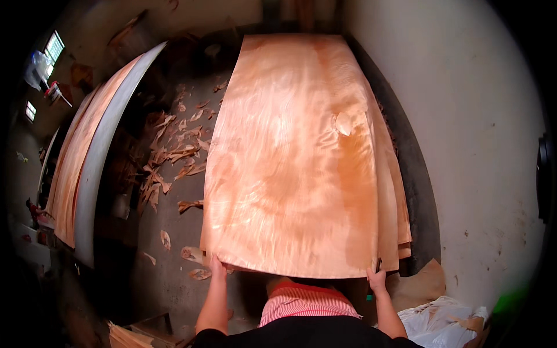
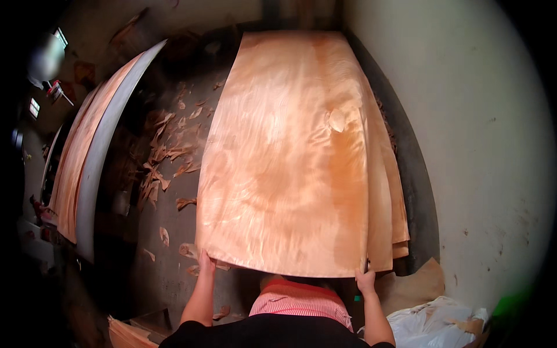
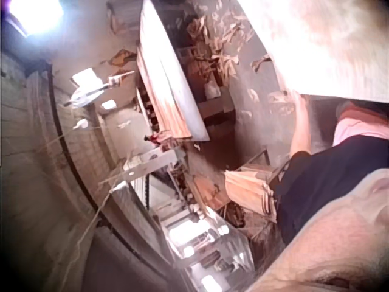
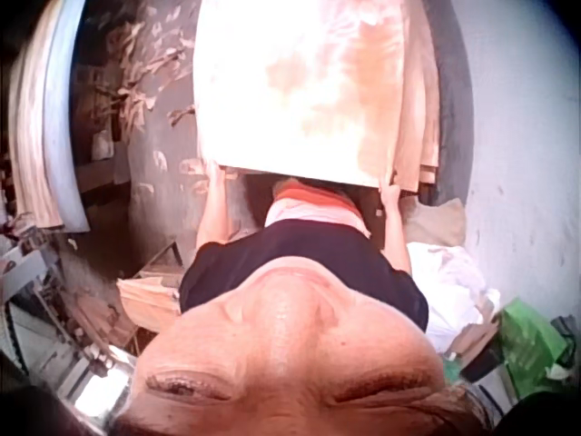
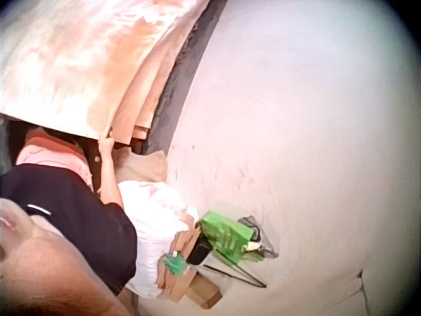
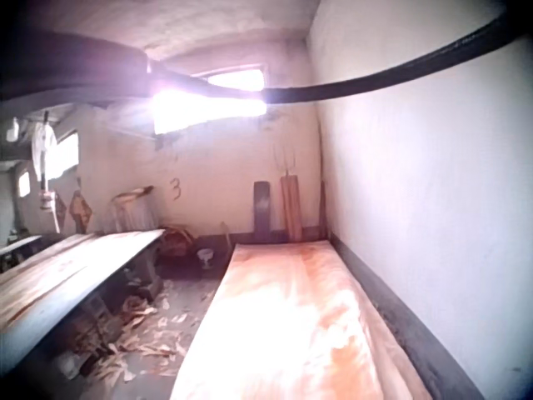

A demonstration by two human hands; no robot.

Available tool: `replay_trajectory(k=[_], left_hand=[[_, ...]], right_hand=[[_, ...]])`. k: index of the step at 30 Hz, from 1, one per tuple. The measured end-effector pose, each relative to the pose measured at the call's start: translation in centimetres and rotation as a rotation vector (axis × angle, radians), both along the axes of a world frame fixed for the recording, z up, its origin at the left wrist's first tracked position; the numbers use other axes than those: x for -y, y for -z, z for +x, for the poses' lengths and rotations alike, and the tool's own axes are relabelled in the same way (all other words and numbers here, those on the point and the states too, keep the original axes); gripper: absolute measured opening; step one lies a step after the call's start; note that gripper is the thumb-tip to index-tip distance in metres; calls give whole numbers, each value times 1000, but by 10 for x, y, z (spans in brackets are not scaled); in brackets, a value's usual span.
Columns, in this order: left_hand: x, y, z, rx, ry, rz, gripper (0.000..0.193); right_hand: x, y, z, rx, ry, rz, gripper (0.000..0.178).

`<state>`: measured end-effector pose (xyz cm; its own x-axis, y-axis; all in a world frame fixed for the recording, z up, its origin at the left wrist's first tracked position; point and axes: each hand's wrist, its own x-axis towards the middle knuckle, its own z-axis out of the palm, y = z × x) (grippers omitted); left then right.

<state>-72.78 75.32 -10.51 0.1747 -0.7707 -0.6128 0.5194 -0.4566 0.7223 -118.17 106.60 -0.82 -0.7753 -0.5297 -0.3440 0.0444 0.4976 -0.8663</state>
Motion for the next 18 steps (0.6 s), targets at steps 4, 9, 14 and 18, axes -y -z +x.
replay_trajectory(k=[4, 9, 14, 18], left_hand=[[15, 22, -48, 259, -6, -31, 36], [28, 72, -75, 585, 64, 34, 35], [1, 102, -92, 411, 57, 142, 32], [-9, 119, -75, 146, 105, 340, 26]], right_hand=[[17, 45, -44, -51, -37, 92, 13], [40, 83, -67, -365, -73, 270, 23], [60, 78, -69, -492, -164, 438, 29], [63, 96, -72, -668, -175, 603, 32]])
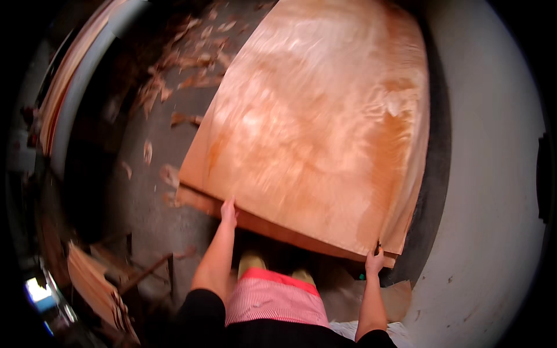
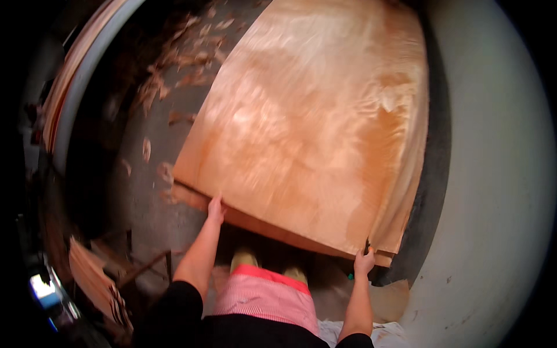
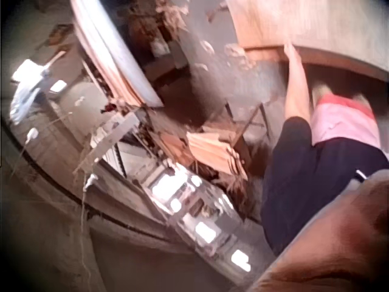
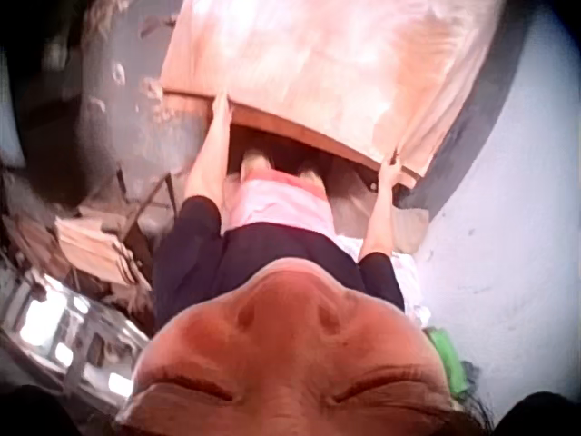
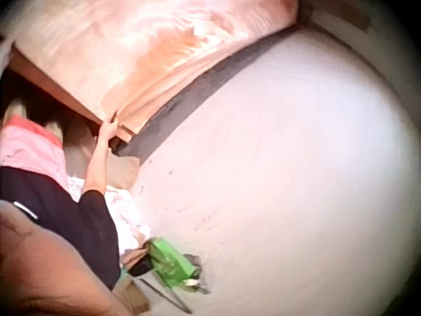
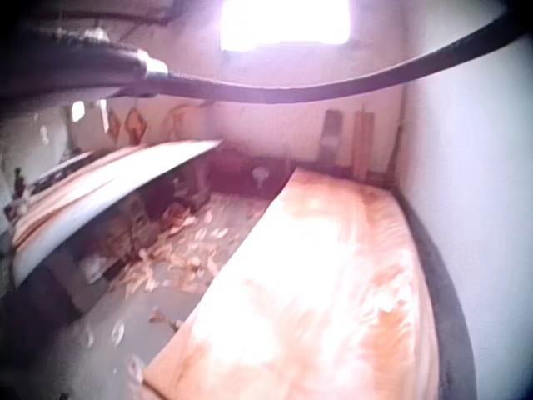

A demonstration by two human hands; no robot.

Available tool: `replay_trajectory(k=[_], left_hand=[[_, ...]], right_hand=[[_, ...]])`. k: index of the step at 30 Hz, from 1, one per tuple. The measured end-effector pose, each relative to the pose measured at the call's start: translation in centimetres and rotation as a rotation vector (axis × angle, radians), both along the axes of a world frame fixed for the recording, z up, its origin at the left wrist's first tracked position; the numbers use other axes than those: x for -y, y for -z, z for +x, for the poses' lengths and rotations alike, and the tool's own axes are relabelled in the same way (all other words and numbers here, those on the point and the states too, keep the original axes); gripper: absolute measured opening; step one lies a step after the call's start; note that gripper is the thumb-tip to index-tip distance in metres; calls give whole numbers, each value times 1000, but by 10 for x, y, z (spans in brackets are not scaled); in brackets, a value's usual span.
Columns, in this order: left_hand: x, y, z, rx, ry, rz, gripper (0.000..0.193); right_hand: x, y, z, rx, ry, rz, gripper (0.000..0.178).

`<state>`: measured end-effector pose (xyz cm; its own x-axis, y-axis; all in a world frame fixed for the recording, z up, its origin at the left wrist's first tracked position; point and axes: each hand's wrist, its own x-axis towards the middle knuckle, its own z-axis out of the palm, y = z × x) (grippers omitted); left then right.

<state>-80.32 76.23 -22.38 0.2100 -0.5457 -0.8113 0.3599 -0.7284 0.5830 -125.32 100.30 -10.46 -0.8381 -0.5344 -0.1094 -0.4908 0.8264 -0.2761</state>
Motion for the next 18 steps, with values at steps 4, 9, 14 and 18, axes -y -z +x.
replay_trajectory(k=[4, 9, 14, 18], left_hand=[[25, 23, 33, -334, -401, -65, 51], [45, 41, 66, -438, -587, -380, 55], [66, 54, 131, -373, -643, -499, 49], [71, 76, 151, -196, -616, -498, 43]], right_hand=[[-8, 11, -3, -20, -31, 153, 42], [6, 19, 5, -102, -24, 344, 43], [21, 42, 17, -202, -131, 379, 39], [22, 58, 25, -71, -109, 383, 35]])
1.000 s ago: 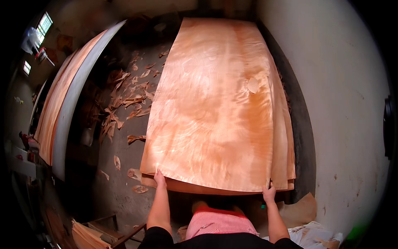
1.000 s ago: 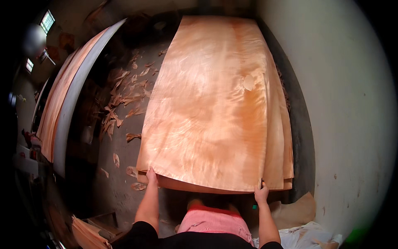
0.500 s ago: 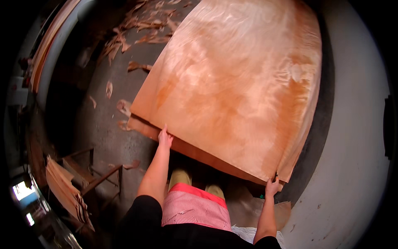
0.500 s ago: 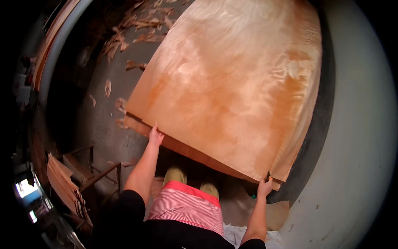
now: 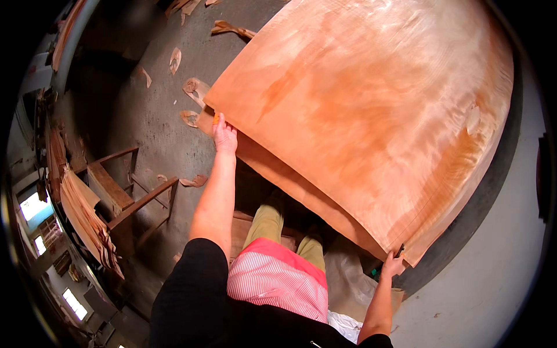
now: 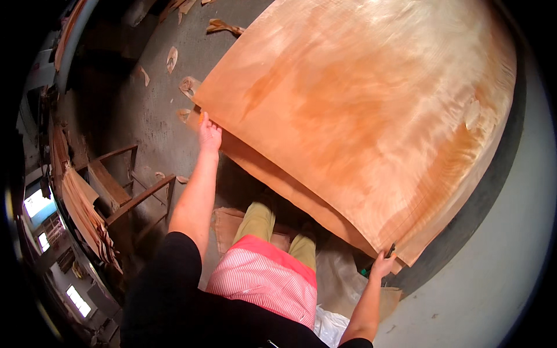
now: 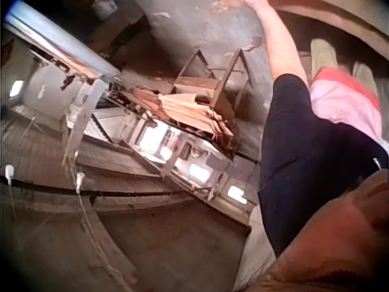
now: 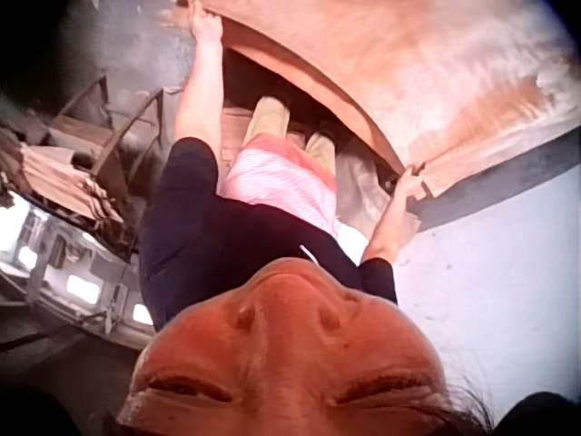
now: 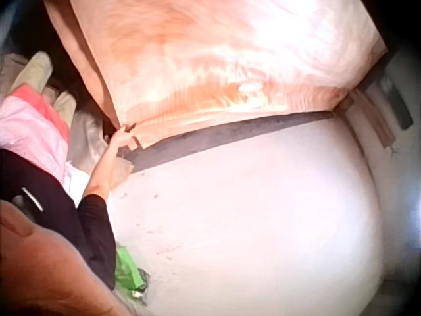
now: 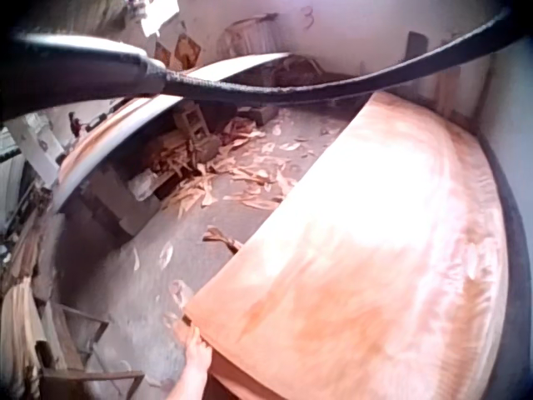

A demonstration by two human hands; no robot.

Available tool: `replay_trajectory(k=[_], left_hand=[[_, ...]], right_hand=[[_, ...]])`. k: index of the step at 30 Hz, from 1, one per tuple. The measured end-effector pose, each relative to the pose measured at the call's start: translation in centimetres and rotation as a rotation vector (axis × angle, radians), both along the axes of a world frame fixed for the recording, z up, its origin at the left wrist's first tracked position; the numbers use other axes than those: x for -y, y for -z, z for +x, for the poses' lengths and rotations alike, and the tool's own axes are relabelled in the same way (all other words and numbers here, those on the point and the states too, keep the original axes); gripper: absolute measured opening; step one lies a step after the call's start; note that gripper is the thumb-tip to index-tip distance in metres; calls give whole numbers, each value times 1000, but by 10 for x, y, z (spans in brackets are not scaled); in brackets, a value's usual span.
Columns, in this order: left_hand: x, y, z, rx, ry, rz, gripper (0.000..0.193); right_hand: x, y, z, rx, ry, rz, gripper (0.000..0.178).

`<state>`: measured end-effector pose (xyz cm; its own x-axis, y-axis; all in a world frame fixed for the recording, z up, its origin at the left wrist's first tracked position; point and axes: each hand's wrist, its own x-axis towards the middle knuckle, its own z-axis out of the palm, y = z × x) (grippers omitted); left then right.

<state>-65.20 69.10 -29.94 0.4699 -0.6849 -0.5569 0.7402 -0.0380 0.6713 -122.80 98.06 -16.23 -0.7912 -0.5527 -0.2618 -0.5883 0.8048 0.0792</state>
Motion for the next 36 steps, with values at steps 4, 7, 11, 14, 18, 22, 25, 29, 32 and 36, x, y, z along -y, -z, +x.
replay_trajectory(k=[4, 7, 11, 14, 18, 22, 25, 29, 32, 36], left_hand=[[-9, 18, -8, -51, 34, 88, 44], [4, 24, 0, -220, 12, -2, 46], [33, 19, 28, -147, -25, -145, 40], [35, 24, 37, 33, -47, -114, 34], [17, 38, 29, 41, 103, 151, 25], [4, 61, 8, 156, 192, 389, 16], [3, 71, 5, 205, 189, 464, 15], [9, 70, 11, 197, 210, 590, 15], [11, 60, 10, 153, 222, 635, 17], [6, 58, 6, 117, 260, 629, 20]], right_hand=[[0, 19, 9, 42, -6, -96, 35], [18, 15, 24, 105, 76, -65, 36], [11, 25, 20, -89, -104, -86, 39], [9, 30, 26, -161, -145, -78, 43], [22, 24, 30, 27, 18, 24, 46], [10, 19, 14, -116, -86, 38, 45], [-2, 20, -9, -126, -5, 96, 43], [22, 6, 15, -82, 24, 141, 42], [20, 16, 8, -112, -52, 78, 41], [15, 25, 4, -156, -16, 161, 45]])
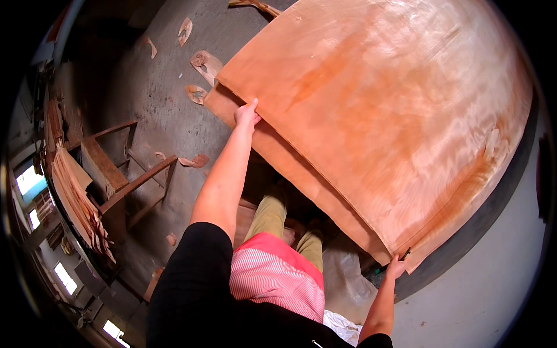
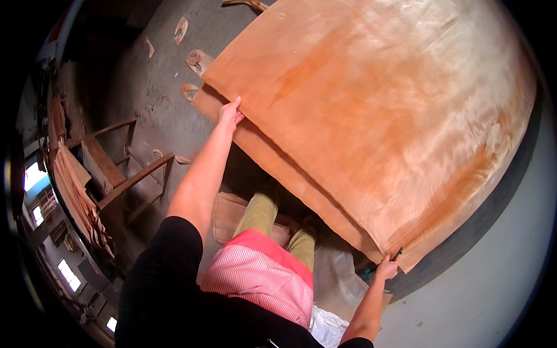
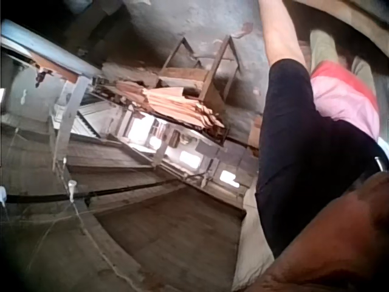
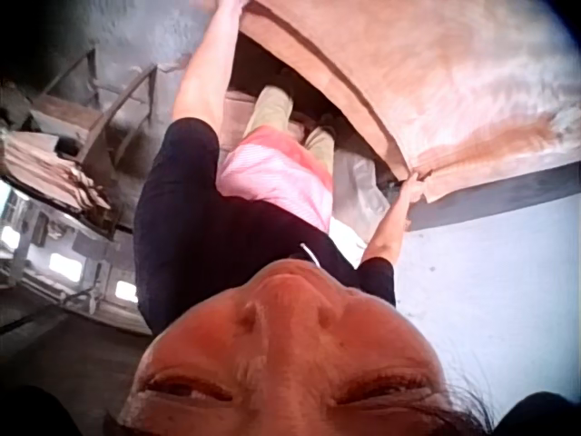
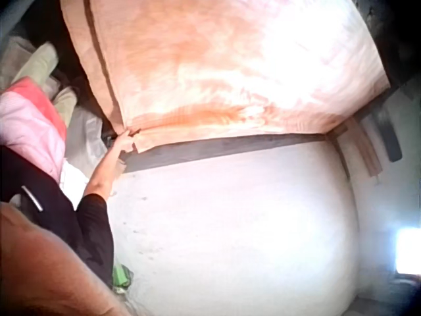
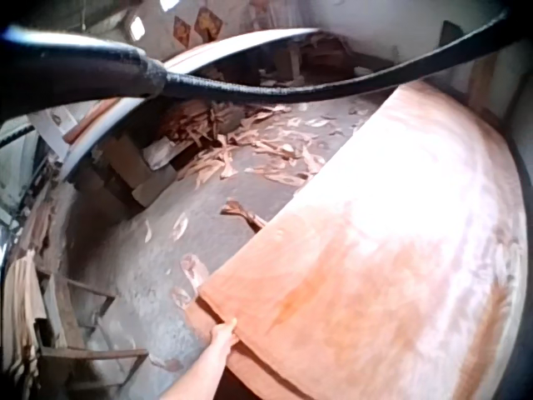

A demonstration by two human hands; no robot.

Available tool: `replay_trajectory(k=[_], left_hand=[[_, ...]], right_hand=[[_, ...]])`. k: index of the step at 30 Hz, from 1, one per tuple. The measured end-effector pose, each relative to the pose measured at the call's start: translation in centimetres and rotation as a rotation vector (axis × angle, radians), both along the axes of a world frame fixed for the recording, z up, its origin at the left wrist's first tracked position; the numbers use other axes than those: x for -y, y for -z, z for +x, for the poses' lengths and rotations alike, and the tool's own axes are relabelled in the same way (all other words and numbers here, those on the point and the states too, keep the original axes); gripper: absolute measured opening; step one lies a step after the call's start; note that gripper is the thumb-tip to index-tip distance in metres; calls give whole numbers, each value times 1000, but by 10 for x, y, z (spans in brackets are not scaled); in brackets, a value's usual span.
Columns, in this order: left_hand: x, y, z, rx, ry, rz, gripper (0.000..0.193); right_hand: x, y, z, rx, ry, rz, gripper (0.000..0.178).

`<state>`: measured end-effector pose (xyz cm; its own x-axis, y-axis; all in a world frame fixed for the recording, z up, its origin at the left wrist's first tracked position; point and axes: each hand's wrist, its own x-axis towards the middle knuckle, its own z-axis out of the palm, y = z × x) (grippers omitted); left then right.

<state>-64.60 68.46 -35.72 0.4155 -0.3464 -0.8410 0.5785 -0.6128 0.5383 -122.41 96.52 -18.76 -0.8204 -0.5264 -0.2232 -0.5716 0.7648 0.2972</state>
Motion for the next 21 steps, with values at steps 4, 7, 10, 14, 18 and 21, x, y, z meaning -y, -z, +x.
replay_trajectory(k=[4, 7, 10, 14, 18, 21], left_hand=[[4, 29, 5, 129, 45, 78, 22], [-7, 66, 20, 95, 67, -169, 24], [-7, 34, 8, -260, -1, -400, 38], [-25, 9, -30, -103, 1, -129, 36], [-40, 30, -41, -26, 168, -87, 27], [-41, 48, -39, 45, 163, -60, 19]], right_hand=[[-26, 11, -16, -12, -62, -85, 47], [-30, 18, -36, 55, -18, -32, 49], [-2, 14, -12, 133, 121, -20, 53], [-17, 35, -13, 88, 158, -103, 47], [-27, 49, -22, 85, 115, -129, 41], [-29, 56, -23, 100, 121, -135, 38]])
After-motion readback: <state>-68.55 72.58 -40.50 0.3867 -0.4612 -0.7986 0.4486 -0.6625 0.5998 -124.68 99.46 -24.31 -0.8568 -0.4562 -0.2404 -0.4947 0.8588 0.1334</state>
